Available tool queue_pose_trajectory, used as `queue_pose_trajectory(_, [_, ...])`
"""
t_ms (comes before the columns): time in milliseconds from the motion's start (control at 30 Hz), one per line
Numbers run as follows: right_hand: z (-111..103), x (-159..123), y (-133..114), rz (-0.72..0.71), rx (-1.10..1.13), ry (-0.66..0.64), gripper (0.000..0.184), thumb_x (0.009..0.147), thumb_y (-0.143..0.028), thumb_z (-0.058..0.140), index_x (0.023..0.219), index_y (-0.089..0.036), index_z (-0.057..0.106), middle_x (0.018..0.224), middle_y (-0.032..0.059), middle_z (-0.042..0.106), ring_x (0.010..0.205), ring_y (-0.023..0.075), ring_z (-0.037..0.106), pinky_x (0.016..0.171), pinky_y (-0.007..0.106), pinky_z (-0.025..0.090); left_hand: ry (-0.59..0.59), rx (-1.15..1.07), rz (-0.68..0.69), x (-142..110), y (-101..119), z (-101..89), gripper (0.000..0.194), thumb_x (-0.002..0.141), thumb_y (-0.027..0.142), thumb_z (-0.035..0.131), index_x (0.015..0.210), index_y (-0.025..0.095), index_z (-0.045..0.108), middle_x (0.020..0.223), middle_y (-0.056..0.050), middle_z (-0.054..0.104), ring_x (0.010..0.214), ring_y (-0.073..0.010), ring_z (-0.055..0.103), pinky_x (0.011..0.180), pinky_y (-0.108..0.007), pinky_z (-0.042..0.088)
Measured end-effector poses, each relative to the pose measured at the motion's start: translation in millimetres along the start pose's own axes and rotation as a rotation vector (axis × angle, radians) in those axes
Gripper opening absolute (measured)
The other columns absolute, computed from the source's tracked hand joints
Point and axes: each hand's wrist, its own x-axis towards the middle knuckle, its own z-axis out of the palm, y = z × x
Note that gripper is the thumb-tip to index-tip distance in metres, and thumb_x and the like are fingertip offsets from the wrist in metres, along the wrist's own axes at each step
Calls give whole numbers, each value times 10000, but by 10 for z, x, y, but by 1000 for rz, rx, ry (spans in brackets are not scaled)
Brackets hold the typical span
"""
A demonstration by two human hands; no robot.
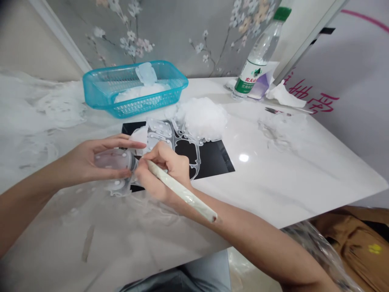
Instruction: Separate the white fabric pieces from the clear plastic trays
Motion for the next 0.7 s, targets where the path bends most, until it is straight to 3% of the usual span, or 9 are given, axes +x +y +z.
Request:
queue_pose_trajectory(233, [-14,15,33,-231,-89,-9,158,715,-164,581,692,-211,432,536,-64,529,421,61,438,455,191,400,14,-23,85,-8,-11,38,461,735,356,675,1183,347,568,1138,-21,535,1125,-236,485,760,-226,484])
queue_pose_trajectory(500, [-9,24,73,-313,-191,23,142,716,-164,572,680,-211,443,513,-80,476,409,48,388,447,173,367,5,25,100,-20,26,43,458,745,336,662,1191,356,560,1109,-13,529,1065,-216,519,763,-219,471])
queue_pose_trajectory(700, [6,40,83,-390,-218,24,129,736,-150,561,682,-206,459,533,-75,482,426,49,407,458,165,368,-11,64,187,-25,15,26,430,787,322,615,1210,279,554,1135,-39,551,1058,-206,529,820,-239,472])
